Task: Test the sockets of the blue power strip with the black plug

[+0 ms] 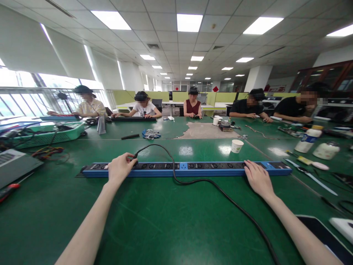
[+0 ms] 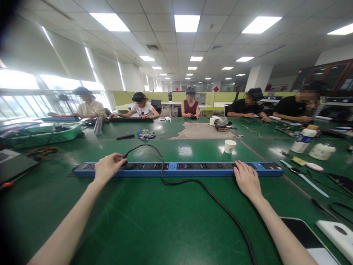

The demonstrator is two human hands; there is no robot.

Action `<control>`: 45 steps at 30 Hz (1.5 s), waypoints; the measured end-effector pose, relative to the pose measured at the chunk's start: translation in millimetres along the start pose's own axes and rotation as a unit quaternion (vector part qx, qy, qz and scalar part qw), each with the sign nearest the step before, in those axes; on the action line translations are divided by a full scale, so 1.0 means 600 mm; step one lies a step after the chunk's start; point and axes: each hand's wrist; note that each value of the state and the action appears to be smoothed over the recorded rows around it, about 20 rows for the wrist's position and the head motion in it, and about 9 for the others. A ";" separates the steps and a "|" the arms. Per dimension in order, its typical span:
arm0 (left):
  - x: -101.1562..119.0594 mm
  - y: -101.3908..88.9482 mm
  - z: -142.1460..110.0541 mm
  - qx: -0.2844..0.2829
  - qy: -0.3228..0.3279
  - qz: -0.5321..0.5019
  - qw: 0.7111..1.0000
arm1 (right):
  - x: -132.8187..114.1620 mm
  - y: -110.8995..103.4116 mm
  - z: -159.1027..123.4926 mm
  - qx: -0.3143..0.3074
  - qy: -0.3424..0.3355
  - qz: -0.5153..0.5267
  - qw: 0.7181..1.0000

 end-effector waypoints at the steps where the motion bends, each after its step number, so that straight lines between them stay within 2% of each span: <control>1: 0.000 0.001 0.000 0.002 0.003 0.000 1.000 | 0.000 0.000 0.000 -0.001 -0.001 -0.001 1.000; 14: 0.016 -0.016 -0.001 -0.013 0.032 0.017 0.999 | 0.000 0.001 0.003 -0.005 0.000 0.003 1.000; 21: 0.005 -0.006 -0.002 -0.003 0.002 -0.002 1.000 | 0.001 -0.001 0.003 -0.008 -0.003 -0.001 1.000; 26: 0.000 -0.004 -0.005 0.002 0.014 -0.014 1.000 | 0.001 -0.001 0.003 -0.003 -0.010 -0.010 1.000; 30: 0.007 -0.002 -0.011 -0.017 0.026 -0.009 0.999 | 0.001 0.000 0.002 0.000 -0.005 -0.005 1.000; 33: 0.018 0.003 -0.019 -0.010 0.030 0.018 0.999 | 0.000 -0.001 0.001 0.004 -0.001 -0.003 1.000; 37: 0.022 0.008 -0.022 -0.005 0.012 0.035 0.999 | -0.002 -0.002 0.001 0.003 -0.003 -0.005 1.000; 42: 0.012 0.011 -0.019 -0.025 -0.048 0.015 0.998 | -0.002 -0.002 0.002 0.001 -0.007 -0.012 1.000; 45: 0.018 0.018 -0.025 -0.013 -0.028 0.034 0.999 | -0.001 -0.002 0.001 -0.001 -0.005 -0.011 1.000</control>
Point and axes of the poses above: each hand's wrist, its own z-axis towards the middle knuckle, its own y-axis out of the palm, x = y × z, and after that the axes turned 15 degrees about x, right-handed
